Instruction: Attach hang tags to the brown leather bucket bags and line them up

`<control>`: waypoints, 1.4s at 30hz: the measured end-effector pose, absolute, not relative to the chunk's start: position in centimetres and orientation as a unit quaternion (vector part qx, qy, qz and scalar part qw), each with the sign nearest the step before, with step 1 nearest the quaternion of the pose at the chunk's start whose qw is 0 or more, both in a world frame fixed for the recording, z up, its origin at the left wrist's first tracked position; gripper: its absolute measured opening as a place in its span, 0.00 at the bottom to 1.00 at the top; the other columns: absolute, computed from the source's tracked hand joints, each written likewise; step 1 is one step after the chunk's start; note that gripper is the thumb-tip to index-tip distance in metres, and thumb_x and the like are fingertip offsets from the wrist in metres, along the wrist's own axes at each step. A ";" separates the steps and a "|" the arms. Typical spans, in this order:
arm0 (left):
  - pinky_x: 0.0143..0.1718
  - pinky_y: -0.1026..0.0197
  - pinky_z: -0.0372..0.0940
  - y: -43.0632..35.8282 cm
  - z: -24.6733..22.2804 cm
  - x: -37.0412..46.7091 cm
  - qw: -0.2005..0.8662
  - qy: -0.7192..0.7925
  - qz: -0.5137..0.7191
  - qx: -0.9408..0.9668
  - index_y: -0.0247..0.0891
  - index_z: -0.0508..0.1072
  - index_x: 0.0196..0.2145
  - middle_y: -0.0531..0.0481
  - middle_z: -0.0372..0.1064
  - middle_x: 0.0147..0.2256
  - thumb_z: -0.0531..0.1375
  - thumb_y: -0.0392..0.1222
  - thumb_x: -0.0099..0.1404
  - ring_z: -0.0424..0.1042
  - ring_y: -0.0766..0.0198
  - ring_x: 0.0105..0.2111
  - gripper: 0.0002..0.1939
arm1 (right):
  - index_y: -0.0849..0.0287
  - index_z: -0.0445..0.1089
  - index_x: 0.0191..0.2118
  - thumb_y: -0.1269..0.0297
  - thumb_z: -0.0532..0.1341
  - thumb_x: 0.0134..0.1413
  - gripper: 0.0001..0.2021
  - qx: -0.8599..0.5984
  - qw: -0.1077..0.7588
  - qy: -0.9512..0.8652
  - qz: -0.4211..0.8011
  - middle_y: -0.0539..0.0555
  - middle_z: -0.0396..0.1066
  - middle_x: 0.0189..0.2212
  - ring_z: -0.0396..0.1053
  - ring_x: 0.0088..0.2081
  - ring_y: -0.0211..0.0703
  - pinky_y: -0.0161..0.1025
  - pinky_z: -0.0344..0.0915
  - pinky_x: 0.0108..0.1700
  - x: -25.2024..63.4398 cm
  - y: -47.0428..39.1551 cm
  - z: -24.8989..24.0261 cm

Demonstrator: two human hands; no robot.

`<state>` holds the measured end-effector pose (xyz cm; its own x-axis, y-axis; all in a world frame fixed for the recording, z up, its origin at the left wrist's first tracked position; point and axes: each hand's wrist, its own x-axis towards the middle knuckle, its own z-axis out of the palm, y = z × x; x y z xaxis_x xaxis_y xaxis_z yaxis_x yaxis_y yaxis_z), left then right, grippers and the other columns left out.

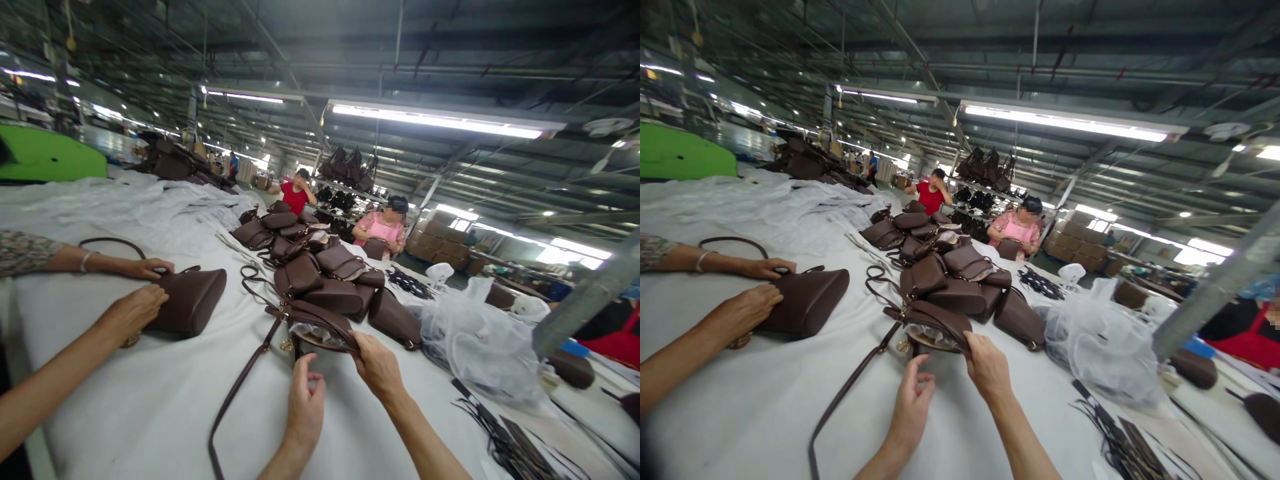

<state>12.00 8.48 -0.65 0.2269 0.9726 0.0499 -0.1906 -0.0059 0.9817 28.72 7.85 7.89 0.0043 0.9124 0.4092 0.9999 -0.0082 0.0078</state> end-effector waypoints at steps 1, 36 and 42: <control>0.40 0.57 0.65 8.5 -0.6 11.9 0.588 0.386 0.496 0.510 0.40 0.62 0.52 0.42 0.65 0.49 0.56 0.40 0.60 0.70 0.56 0.42 0.22 | 0.59 0.68 0.48 0.69 0.53 0.56 0.15 -0.704 0.158 -0.676 -0.146 0.59 0.75 0.42 0.71 0.44 0.49 0.39 0.65 0.42 28.8 7.9 8.2; 0.36 0.61 0.68 -5.8 6.0 7.0 0.468 0.171 0.488 0.716 0.39 0.72 0.33 0.50 0.71 0.31 0.55 0.43 0.65 0.72 0.62 0.33 0.08 | 0.57 0.69 0.50 0.55 0.60 0.53 0.19 -0.788 0.404 -0.439 0.148 0.54 0.74 0.41 0.70 0.40 0.46 0.39 0.67 0.42 26.0 -29.9 13.4; 0.36 0.60 0.68 -6.4 3.7 4.9 0.420 0.250 0.507 0.710 0.39 0.71 0.36 0.49 0.71 0.34 0.54 0.44 0.64 0.72 0.60 0.34 0.09 | 0.55 0.54 0.64 0.50 0.61 0.52 0.35 -0.773 0.460 -0.407 0.155 0.60 0.61 0.60 0.66 0.54 0.51 0.41 0.70 0.47 26.1 -31.6 10.6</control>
<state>4.94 -6.37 3.70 0.3611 0.7808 0.5099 -0.0720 -0.5219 0.8500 26.05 -31.64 10.59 0.6198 0.7730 0.1353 0.4875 -0.2441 -0.8383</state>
